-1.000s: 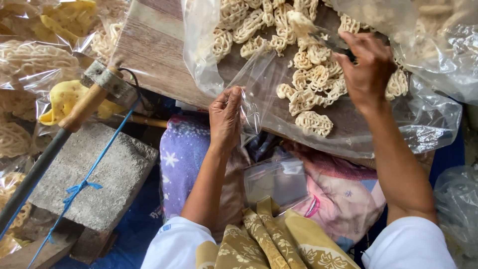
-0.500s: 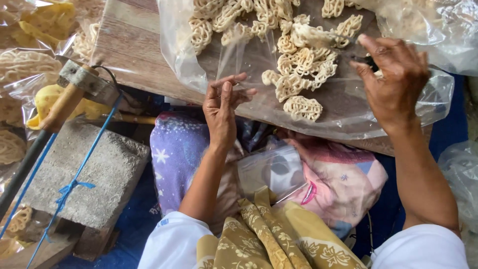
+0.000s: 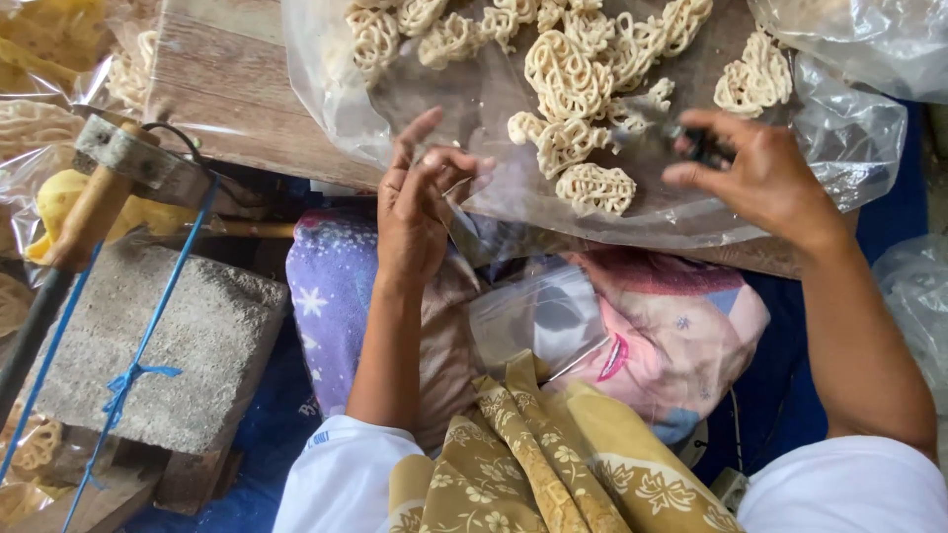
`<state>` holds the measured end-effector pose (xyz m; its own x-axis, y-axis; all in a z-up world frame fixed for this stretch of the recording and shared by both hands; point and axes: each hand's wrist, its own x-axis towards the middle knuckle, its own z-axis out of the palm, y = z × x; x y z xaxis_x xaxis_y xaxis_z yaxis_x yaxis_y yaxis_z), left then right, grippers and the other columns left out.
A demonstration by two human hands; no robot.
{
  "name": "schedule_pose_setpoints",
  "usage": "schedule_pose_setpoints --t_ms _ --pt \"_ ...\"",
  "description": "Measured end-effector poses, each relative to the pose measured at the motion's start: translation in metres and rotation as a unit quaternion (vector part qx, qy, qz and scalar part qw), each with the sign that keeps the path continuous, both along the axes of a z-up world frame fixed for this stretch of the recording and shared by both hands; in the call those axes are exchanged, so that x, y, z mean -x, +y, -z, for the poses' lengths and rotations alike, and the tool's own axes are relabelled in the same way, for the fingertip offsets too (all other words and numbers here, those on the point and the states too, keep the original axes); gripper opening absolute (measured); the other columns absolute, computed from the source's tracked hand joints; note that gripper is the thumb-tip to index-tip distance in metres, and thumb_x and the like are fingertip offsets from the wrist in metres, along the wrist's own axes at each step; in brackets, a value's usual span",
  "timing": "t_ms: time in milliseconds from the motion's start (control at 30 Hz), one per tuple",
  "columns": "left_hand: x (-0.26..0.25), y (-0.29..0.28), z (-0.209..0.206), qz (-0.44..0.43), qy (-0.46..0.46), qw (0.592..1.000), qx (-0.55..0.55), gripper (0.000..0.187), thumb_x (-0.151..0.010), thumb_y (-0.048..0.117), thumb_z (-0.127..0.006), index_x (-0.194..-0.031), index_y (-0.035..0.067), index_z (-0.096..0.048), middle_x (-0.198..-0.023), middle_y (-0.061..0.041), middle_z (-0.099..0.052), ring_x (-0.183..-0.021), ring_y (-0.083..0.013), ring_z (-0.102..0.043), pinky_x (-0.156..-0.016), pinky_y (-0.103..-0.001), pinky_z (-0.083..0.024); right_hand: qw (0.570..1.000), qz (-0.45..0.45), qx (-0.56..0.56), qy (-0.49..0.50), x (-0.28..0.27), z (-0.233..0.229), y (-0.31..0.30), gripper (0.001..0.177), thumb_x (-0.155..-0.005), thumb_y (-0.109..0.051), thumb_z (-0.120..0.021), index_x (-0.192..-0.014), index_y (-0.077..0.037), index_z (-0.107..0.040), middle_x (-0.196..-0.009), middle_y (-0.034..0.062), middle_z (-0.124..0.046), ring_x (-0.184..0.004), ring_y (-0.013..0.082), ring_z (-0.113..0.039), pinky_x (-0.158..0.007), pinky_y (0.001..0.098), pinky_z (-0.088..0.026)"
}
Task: The person is picking up white lattice crackers with tongs, placing them into small plastic bags, and then sealing the bags using a manual heat sealer.
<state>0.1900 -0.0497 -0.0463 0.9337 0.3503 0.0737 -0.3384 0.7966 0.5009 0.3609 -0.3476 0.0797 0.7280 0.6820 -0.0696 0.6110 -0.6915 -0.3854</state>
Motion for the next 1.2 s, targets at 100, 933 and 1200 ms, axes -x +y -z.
schedule_pose_setpoints --t_ms 100,933,1200 --pt "0.002 -0.003 -0.001 0.016 0.002 0.999 -0.042 0.036 -0.106 0.019 -0.058 -0.137 0.001 -0.059 -0.102 -0.011 -0.071 -0.106 -0.0263 -0.073 -0.099 -0.039 -0.059 0.981 -0.004 0.193 0.010 0.012 0.003 -0.009 0.056 -0.085 -0.032 -0.074 -0.138 -0.019 -0.064 -0.103 0.0101 -0.072 -0.061 0.0233 -0.063 -0.056 0.0360 -0.052" --pt "0.007 -0.011 -0.008 -0.077 0.096 0.968 -0.217 0.020 -0.097 0.023 -0.072 -0.100 0.005 -0.080 -0.060 0.000 -0.059 -0.048 -0.0043 -0.043 -0.043 -0.020 -0.034 0.781 -0.117 0.123 -0.601 -0.080 0.074 0.044 0.048 -0.096 -0.043 -0.089 -0.139 -0.032 -0.073 -0.113 -0.0104 -0.079 -0.090 0.0058 -0.067 -0.082 0.0265 -0.045" --pt "0.003 -0.001 -0.002 -0.111 0.085 0.932 -0.336 0.014 -0.096 0.021 -0.073 -0.102 0.010 -0.080 -0.065 0.002 -0.056 -0.055 -0.0056 -0.046 -0.051 -0.020 -0.039 0.994 -0.086 -0.046 -0.048 -0.032 -0.049 0.024 0.048 -0.101 0.007 -0.078 -0.147 0.014 -0.066 -0.114 0.0291 -0.070 -0.062 0.0228 -0.055 -0.046 0.0280 -0.041"
